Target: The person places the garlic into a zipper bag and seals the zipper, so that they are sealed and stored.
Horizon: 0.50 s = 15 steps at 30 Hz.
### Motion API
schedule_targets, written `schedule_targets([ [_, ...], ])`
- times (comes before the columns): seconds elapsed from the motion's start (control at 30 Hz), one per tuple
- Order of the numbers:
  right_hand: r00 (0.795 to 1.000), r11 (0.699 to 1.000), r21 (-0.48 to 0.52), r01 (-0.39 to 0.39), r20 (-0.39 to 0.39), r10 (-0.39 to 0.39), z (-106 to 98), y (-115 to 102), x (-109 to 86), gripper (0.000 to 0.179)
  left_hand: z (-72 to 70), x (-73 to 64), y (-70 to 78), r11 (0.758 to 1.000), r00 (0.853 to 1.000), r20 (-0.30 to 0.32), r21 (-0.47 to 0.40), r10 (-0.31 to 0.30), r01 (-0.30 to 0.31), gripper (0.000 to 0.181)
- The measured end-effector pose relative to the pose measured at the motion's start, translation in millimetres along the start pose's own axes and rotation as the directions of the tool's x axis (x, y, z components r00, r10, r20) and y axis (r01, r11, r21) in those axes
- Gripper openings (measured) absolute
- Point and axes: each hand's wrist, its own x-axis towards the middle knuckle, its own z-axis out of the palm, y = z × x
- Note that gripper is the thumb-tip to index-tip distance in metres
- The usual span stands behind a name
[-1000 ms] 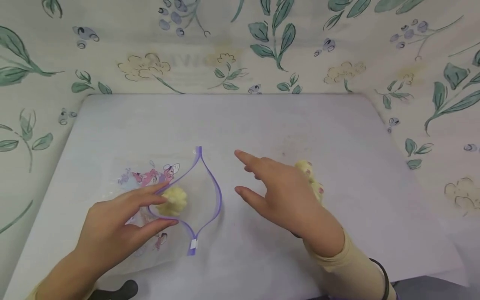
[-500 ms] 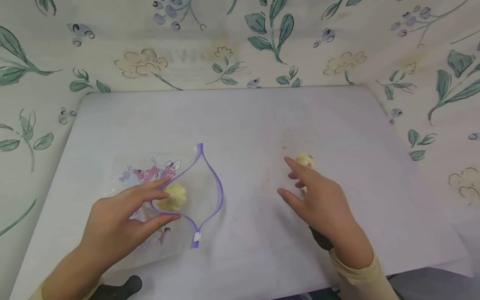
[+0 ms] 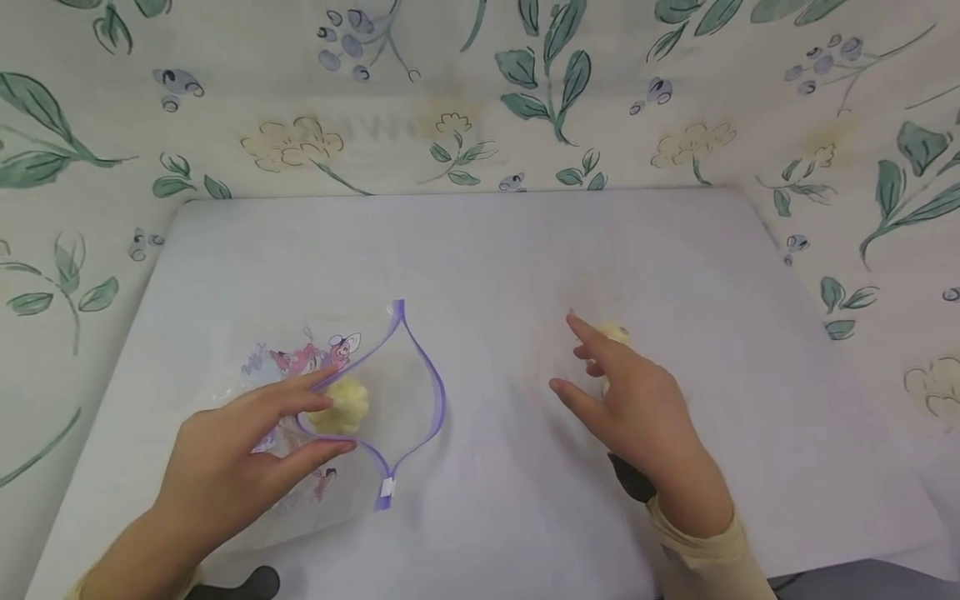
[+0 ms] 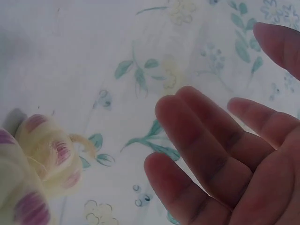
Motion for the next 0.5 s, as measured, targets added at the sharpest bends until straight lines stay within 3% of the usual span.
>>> schedule_targets([
  [0.2,1.000,1.000,-0.009,-0.014,0.004,0.014,5.3,6.0,-0.6,0.075,0.4,-1.8,1.2,1.000,1.000,0.011,-0.007,-0.022,0.022,0.058],
  [0.5,0.995,0.993,-0.087,-0.076,-0.067,0.070,2.9,18.6,2.3,0.074,2.1,-1.6,-3.3,1.000,0.998,-0.057,0.012,-0.017,0.018,0.057],
])
